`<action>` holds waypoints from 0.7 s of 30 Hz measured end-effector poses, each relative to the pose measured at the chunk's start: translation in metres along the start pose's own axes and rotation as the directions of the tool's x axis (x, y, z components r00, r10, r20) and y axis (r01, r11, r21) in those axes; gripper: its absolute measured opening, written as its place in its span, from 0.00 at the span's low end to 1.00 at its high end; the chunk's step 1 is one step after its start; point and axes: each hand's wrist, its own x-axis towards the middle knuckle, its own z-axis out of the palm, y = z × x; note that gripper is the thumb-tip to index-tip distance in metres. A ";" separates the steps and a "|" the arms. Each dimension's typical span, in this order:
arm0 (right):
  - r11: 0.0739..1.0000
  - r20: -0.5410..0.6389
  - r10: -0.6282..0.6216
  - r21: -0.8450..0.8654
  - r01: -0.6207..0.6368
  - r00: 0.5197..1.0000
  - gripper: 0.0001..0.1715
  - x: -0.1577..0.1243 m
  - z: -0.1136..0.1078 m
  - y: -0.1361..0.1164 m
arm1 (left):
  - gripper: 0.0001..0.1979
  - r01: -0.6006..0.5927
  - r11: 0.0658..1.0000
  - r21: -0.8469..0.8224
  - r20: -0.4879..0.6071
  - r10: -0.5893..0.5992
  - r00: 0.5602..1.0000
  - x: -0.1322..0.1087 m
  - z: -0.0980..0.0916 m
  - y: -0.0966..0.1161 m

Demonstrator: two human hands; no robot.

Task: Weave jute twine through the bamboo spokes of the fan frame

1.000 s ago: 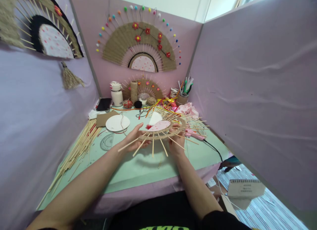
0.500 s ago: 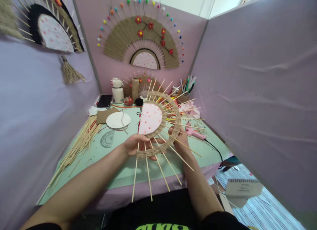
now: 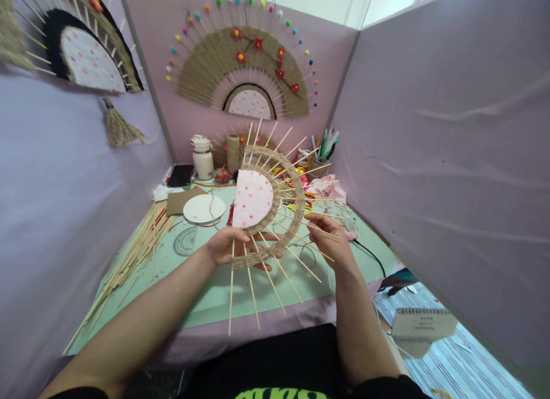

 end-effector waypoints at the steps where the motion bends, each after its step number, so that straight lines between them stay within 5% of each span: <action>1: 0.999 -0.016 0.007 0.046 -0.007 1.000 0.14 0.001 0.001 0.000 | 0.30 -0.003 1.000 0.006 -0.012 0.003 1.000 0.000 0.001 0.000; 11: 0.985 0.001 0.007 0.170 -0.007 1.000 0.13 -0.001 -0.003 -0.003 | 0.33 -0.116 0.993 -0.017 -0.075 0.115 0.991 0.001 -0.003 0.003; 17: 0.995 0.145 -0.010 -0.093 0.024 0.989 0.17 -0.003 -0.018 -0.009 | 0.33 -0.208 0.978 0.000 -0.167 0.205 0.964 -0.001 -0.008 0.010; 21: 0.953 0.247 0.052 -0.301 0.026 0.968 0.09 -0.007 -0.022 -0.019 | 0.31 -0.215 0.977 0.012 -0.190 0.213 0.958 -0.003 -0.010 0.013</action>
